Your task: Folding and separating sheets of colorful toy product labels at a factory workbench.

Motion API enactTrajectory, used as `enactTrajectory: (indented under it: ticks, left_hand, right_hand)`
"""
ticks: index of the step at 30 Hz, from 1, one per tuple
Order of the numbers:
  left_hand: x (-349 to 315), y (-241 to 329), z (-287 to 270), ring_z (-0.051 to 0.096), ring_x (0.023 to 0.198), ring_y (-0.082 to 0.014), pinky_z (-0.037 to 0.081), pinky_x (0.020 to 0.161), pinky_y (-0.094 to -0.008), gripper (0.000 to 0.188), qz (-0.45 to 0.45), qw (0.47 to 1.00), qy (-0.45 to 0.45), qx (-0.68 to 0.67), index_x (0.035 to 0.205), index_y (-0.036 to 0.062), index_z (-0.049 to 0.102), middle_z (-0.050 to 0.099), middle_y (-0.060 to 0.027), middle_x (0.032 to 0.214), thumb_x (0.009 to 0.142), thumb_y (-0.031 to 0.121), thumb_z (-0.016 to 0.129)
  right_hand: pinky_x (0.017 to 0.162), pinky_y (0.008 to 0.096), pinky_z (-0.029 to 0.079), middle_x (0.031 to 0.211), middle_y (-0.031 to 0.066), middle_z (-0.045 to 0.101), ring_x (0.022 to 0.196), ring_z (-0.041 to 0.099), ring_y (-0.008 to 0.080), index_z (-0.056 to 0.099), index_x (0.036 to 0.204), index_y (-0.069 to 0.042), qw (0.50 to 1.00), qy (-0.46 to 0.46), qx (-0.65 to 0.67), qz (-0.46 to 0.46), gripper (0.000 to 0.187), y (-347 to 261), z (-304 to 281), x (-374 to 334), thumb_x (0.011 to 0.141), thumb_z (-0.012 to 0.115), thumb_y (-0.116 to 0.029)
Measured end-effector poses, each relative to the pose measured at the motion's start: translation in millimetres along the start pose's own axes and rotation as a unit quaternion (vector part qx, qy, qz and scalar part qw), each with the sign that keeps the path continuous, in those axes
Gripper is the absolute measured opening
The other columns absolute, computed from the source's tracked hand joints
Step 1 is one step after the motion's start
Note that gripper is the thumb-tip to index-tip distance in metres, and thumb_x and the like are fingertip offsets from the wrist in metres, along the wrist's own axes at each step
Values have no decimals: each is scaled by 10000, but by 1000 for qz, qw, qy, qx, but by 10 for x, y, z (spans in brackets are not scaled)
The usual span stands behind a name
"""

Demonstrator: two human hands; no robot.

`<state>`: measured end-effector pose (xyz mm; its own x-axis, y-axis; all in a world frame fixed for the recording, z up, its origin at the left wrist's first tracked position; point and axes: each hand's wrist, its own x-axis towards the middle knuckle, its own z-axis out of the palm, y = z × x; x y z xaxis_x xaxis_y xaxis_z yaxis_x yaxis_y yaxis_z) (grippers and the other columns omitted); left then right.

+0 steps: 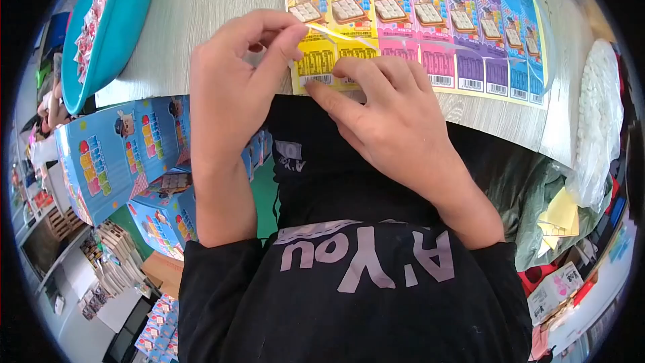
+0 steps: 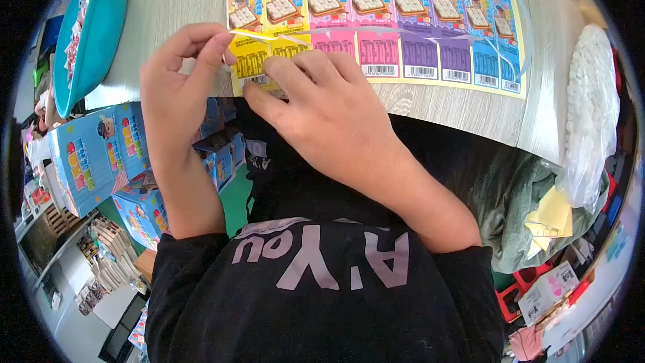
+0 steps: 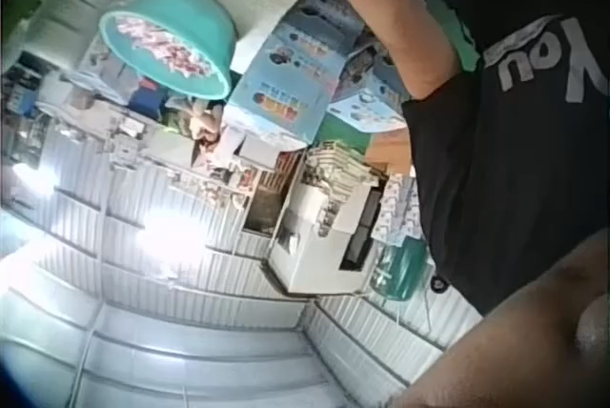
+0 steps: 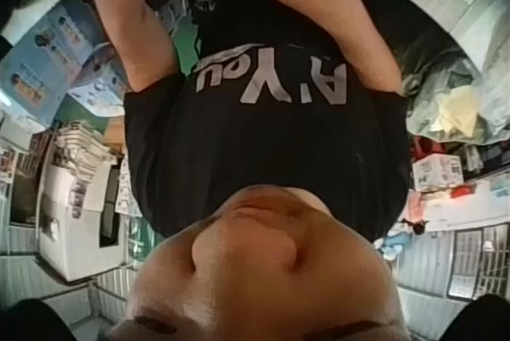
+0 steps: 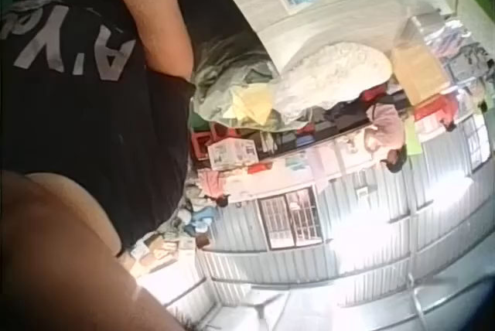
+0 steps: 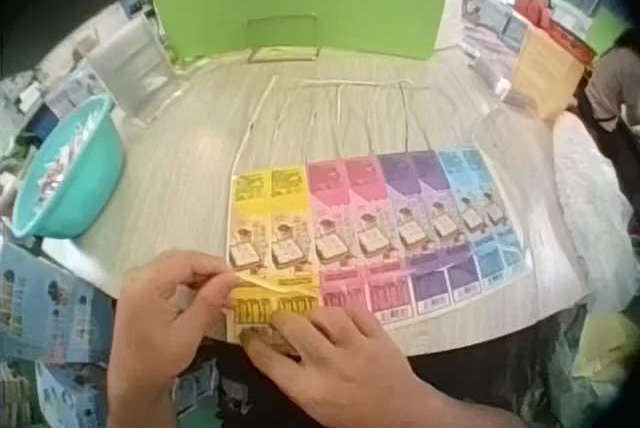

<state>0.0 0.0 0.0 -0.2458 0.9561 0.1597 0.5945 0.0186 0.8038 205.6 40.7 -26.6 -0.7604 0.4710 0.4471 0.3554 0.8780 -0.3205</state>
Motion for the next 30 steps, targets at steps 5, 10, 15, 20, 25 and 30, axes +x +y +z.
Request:
enactTrajectory:
  ticks: [5,10,15,20,25,30]
  left_hand:
    - [306,142,5,660,748,-105,511,694,-246,171,20,999,-4,-49,1022,-22,699,723,-76,842,975,136,653]
    - [690,132,41,571,781,-48,423,719,-199,165,13,996,-23,-89,1034,-3,646,616,15,794,1021,155,603]
    - [1132,4,47,555,753,-40,406,687,-199,171,51,995,-21,-87,1045,13,657,588,32,778,1016,176,616]
    - [1494,41,97,519,628,-39,393,577,-218,204,-2,997,-29,-64,1045,24,675,567,47,738,1010,221,633]
    - [1923,-26,145,498,626,-28,383,561,-224,208,-6,1000,-4,7,1050,28,686,569,48,734,1008,225,634]
    - [2250,-92,246,625,758,-102,490,710,-284,248,72,994,66,44,1047,-10,715,700,-43,828,974,220,659]
  right_hand:
    - [840,365,482,1099,-11,605,1011,587,211,734,1140,-232,999,-40,9,16,428,17,-31,2,728,761,-121]
    - [845,359,479,1097,-10,613,1007,590,214,727,1138,-220,999,-36,20,19,424,26,-34,-23,722,755,-139]
    - [822,350,460,1088,-9,614,1001,590,206,724,1118,-199,999,-32,31,9,387,35,-32,-23,734,750,-159]
    - [806,349,440,1088,-6,611,1008,585,196,722,1107,-196,999,-17,40,5,348,45,-2,-49,760,730,-177]
    - [824,349,445,1089,4,607,1016,580,195,719,1110,-191,998,-22,52,12,332,56,-47,-47,779,701,-175]
    - [875,350,461,1102,15,603,1001,578,202,706,1125,-179,998,-10,61,0,307,74,-70,-59,825,645,-159]
